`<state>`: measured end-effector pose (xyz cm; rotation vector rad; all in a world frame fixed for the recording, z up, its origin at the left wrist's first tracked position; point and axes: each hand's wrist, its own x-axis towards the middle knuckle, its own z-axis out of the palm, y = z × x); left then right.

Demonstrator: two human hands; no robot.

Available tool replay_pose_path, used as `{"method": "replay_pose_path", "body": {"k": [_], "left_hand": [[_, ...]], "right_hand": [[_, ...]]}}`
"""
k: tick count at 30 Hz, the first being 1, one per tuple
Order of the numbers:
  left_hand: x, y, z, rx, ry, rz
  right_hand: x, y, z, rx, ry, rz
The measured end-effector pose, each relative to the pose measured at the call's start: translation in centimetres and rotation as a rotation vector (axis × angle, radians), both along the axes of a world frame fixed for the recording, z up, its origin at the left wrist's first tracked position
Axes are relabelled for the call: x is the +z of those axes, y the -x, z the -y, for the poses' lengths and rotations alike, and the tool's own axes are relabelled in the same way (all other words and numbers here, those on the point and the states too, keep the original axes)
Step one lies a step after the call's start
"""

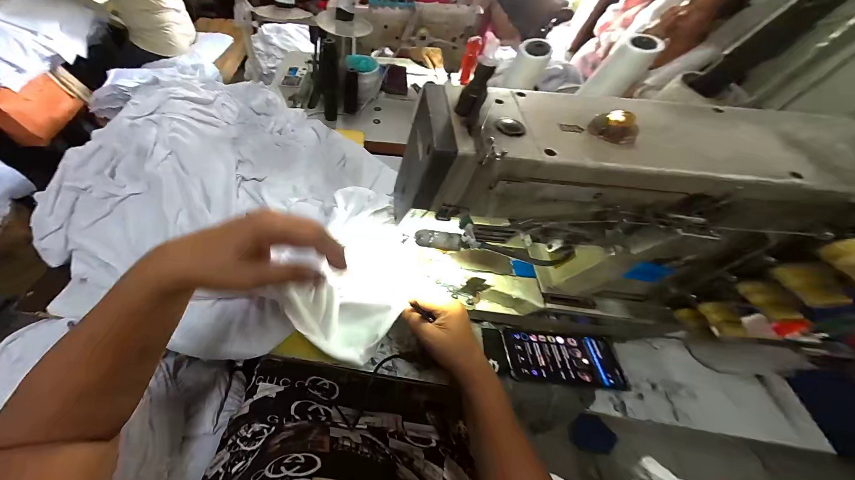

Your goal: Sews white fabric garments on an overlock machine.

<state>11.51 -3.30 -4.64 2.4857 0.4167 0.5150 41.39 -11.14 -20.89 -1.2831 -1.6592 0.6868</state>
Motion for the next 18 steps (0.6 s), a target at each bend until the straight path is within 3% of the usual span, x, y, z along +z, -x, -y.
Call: {"method": "replay_pose_path", "body": {"k": [3,5,10,14,18], "left_hand": [[1.0,1.9,-3.9,0.37,-0.195,0.115],[-0.2,2.6,-5.4,0.442,-0.268,0.051],[-4.5,3.8,-5.3,0.39,-0.242,-0.193],[-7.1,3.3,-3.7,0.349,-0.103,-0.358],[-9.3,3.0,-3.5,0.254,-0.093,-0.191]], "right_hand": [[0.0,0.0,0.0,-0.003,0.012,-0.017],[0.1,0.0,0.0,-0.009,0.005,0.01],[0.2,0.0,0.2,-0.021,0.01,0.044],[0.5,-0.1,0.2,-0.034,0.021,0.055],[0.8,0.2,0.1,-0.042,0.038,0.061]]}}
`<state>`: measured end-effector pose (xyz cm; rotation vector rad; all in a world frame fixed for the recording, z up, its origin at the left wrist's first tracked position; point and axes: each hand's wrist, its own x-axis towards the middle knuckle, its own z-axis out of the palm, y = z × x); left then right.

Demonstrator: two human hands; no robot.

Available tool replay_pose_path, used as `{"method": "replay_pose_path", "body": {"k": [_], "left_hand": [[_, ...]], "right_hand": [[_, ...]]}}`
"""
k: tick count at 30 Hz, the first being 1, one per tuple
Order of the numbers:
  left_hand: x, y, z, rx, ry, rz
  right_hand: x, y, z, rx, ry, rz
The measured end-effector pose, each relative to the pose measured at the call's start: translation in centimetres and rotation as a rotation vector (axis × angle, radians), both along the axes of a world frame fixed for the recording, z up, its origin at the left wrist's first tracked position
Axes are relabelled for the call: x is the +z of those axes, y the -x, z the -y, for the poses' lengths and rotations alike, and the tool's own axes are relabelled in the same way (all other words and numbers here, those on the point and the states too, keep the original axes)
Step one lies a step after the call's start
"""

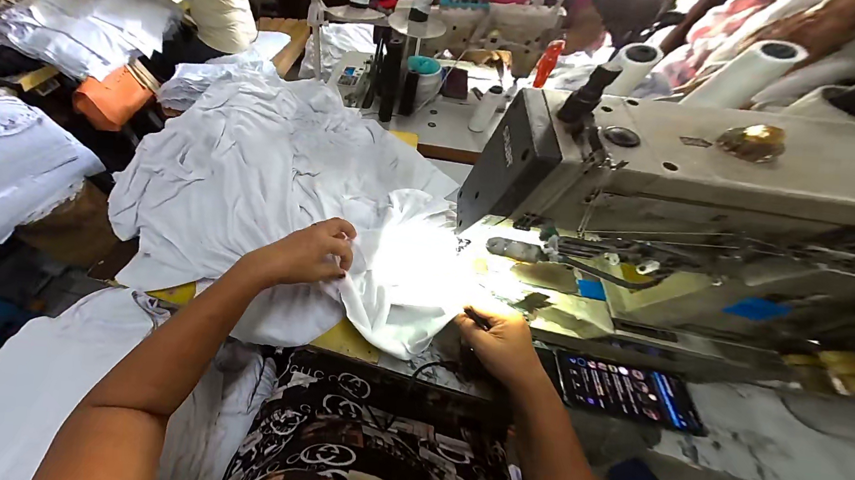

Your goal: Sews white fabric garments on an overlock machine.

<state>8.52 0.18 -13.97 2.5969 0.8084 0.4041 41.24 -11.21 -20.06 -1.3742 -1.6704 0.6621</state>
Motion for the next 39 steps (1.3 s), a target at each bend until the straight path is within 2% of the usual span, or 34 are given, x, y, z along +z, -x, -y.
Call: {"method": "replay_pose_path", "body": {"k": [3,8,12,14,16,18,20,23,25,26,29,31,34,39], "left_hand": [[3.1,0.7,-0.3,-0.005,0.098,0.229],[13.8,2.4,1.1,-0.049,0.056,0.638],[20.0,3.7,1.4,-0.151,-0.201,0.567],[21.9,3.1,2.2,-0.085,-0.399,0.357],[21.7,2.0,2.9,0.055,-0.677,0.1],[19.8,0.9,2.8,0.081,-0.773,0.057],[18.7,-0.4,3.3,0.037,-0.713,0.062],[17.4,-1.8,3.4,-0.116,-0.435,0.12],[16.6,-2.2,2.8,-0.206,-0.294,0.076],[16.3,-2.4,2.5,-0.195,-0.309,-0.001],[15.6,-4.0,2.5,0.007,-0.427,-0.194],[14.8,-5.0,2.2,0.017,-0.448,-0.161],[13.5,-6.2,1.8,-0.057,-0.35,-0.025],[11.3,-8.1,2.9,-0.03,-0.338,0.061]], "right_hand": [[0.4,-0.1,-0.1,0.011,0.012,-0.021],[1.9,-0.4,-1.2,0.014,0.041,-0.015],[1.9,-0.4,-1.4,0.014,0.04,-0.079],[1.9,-0.2,-0.8,0.032,0.092,-0.109],[1.5,-0.1,-0.4,0.042,0.117,-0.105],[0.9,0.0,-0.2,0.047,0.117,-0.134],[0.5,0.2,0.2,0.047,0.136,-0.189],[0.0,0.3,0.8,0.079,0.142,-0.243],[-0.4,0.2,0.9,0.102,0.114,-0.239],[-0.5,0.1,0.9,0.112,0.107,-0.23],[-0.5,0.0,1.0,0.123,0.116,-0.211],[-0.5,0.0,0.9,0.117,0.121,-0.202],[-0.7,0.1,0.6,0.107,0.106,-0.203],[-1.1,0.2,0.4,0.072,0.065,-0.233]]}}
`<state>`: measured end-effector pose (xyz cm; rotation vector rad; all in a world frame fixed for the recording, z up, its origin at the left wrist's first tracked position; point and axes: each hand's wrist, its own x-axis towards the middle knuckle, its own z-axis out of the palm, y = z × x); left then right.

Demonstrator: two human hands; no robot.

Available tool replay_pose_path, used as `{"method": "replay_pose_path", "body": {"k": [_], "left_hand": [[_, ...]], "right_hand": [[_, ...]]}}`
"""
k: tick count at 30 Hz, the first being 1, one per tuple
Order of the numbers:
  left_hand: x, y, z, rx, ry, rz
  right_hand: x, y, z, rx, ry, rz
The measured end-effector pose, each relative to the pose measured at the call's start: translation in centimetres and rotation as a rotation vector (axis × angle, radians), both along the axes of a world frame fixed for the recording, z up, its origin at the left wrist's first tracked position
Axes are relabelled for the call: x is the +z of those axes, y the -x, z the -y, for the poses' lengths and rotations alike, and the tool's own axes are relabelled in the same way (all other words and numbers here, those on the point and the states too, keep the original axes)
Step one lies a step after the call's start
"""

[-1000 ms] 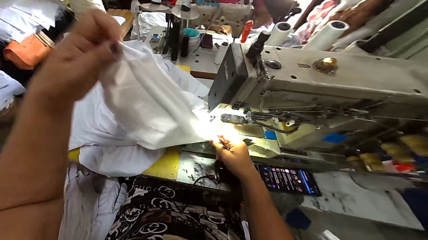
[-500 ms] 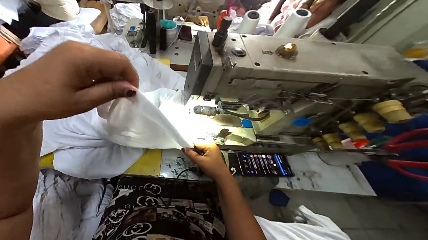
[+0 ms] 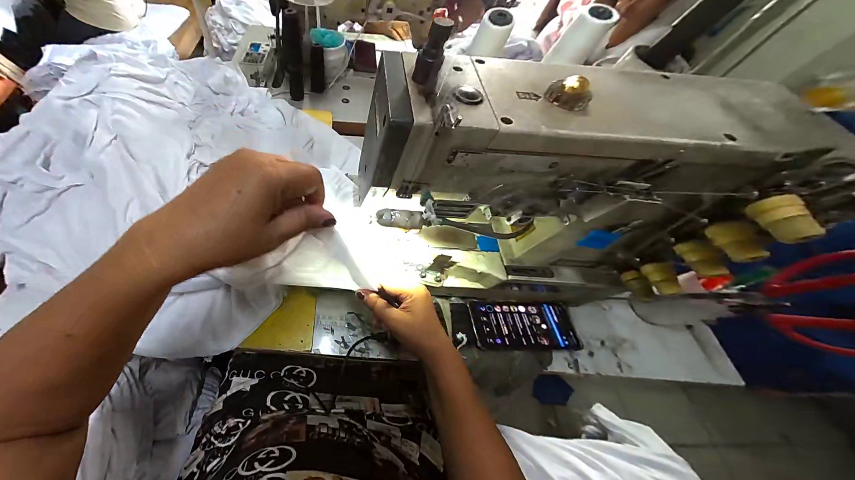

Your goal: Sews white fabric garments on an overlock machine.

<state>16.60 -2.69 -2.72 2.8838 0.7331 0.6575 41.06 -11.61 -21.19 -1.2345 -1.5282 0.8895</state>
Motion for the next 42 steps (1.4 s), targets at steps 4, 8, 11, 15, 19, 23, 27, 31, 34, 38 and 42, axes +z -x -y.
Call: {"method": "replay_pose_path", "body": {"k": [4,8,11,15,19,23,27,31,34,38,42], "left_hand": [[-2.4,-1.7,3.6,-0.073,-0.06,-0.001],[-5.8,-2.8,6.8,-0.206,-0.012,-0.01],[-8.0,-3.0,7.4,-0.281,-0.006,0.002],[-9.7,-2.7,7.0,-0.209,-0.012,-0.189],[-14.4,-3.2,4.6,-0.167,-0.155,-0.161],[-17.0,-3.6,1.8,-0.111,-0.282,0.097],[-17.1,-4.4,0.5,0.004,-0.284,0.111],[-16.6,-5.1,0.0,0.102,-0.19,0.078],[-16.3,-5.5,-0.5,0.145,-0.131,0.062],[-15.2,-6.1,-1.1,0.266,0.032,0.076],[-15.2,-6.2,-2.0,0.322,0.153,0.13]], "right_hand": [[-0.5,0.3,0.2,0.006,-0.038,-0.052],[-0.9,0.4,1.1,0.068,-0.163,-0.059],[-1.2,0.5,2.0,0.1,-0.258,-0.018],[-1.3,1.0,4.1,0.152,-0.261,0.072],[-1.8,1.6,5.9,0.17,-0.307,0.057],[-2.5,1.7,5.4,-0.035,-0.378,0.106],[-3.0,1.5,3.9,-0.143,-0.332,0.109],[-2.7,1.3,3.0,-0.177,-0.283,0.067],[-2.2,1.1,2.3,-0.198,-0.272,0.055],[-1.3,0.9,1.3,-0.231,-0.233,0.06],[-1.1,0.8,0.7,-0.265,-0.197,0.067]]}}
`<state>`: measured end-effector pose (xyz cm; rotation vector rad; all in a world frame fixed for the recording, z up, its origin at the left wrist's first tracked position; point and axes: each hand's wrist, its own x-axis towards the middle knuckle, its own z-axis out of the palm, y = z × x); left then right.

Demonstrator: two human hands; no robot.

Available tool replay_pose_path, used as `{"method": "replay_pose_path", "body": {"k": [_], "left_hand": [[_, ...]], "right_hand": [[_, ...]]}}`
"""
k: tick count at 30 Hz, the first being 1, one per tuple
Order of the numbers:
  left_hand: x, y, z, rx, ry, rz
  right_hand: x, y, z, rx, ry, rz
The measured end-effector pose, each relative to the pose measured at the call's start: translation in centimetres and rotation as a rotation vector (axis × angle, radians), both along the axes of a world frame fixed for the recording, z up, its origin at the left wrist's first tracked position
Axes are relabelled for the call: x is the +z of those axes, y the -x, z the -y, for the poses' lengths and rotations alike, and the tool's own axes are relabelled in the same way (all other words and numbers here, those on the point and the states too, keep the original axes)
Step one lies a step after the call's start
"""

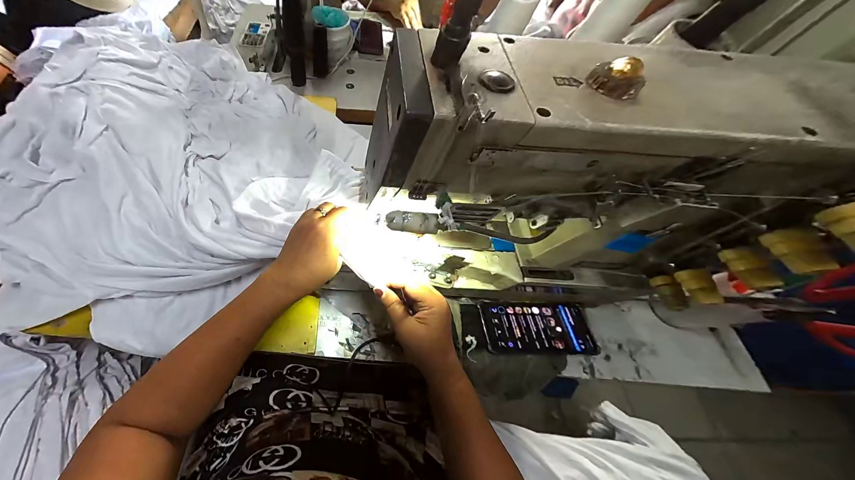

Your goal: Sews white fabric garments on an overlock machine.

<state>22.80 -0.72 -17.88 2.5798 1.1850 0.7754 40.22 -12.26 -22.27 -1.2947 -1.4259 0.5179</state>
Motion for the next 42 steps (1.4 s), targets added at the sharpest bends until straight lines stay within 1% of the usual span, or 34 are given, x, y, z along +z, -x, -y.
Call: {"method": "replay_pose_path", "body": {"k": [7,13,15,17,20,22,25,27,29,31,33,37,42], "left_hand": [[-0.9,0.1,-0.3,-0.034,-0.026,0.073],[-0.5,-0.2,-1.1,-0.09,-0.078,0.046],[-0.3,-0.4,-1.3,-0.068,-0.097,0.052],[-0.1,-0.6,-1.4,-0.022,-0.065,0.067],[-0.5,-0.7,-1.6,-0.018,-0.012,0.076],[-0.7,-0.7,-1.8,-0.017,0.001,0.089],[-0.8,-0.8,-1.7,-0.006,0.001,0.096],[-0.8,-0.9,-1.6,0.0,-0.002,0.09],[-0.7,-0.9,-1.5,0.002,0.015,0.089],[-0.7,-0.9,-1.6,0.0,0.03,0.083],[-0.6,-0.8,-1.6,0.001,0.044,0.068],[-0.8,-0.7,-1.6,-0.002,0.042,0.046],[-1.1,-0.7,-2.0,-0.014,0.046,0.064]], "right_hand": [[-0.3,0.5,0.0,-0.01,-0.01,-0.101],[-0.1,0.3,-1.0,-0.031,-0.002,-0.14],[0.2,0.2,-1.4,-0.028,0.025,-0.141],[0.5,0.2,-1.7,-0.029,0.056,-0.162],[0.7,0.1,-1.7,-0.03,0.118,-0.19],[1.0,0.1,-1.7,-0.07,0.12,-0.109],[1.4,0.1,-0.1,-0.13,0.057,0.22],[1.2,0.1,1.8,-0.123,-0.02,0.341],[0.5,-0.4,4.1,-0.03,-0.015,0.31],[-0.6,-1.0,6.2,0.069,0.083,0.209],[-1.6,-1.8,8.0,0.101,0.195,0.133],[-2.8,-3.0,10.5,0.059,0.265,0.059],[-3.1,-4.7,11.0,-0.048,0.269,-0.008]]}}
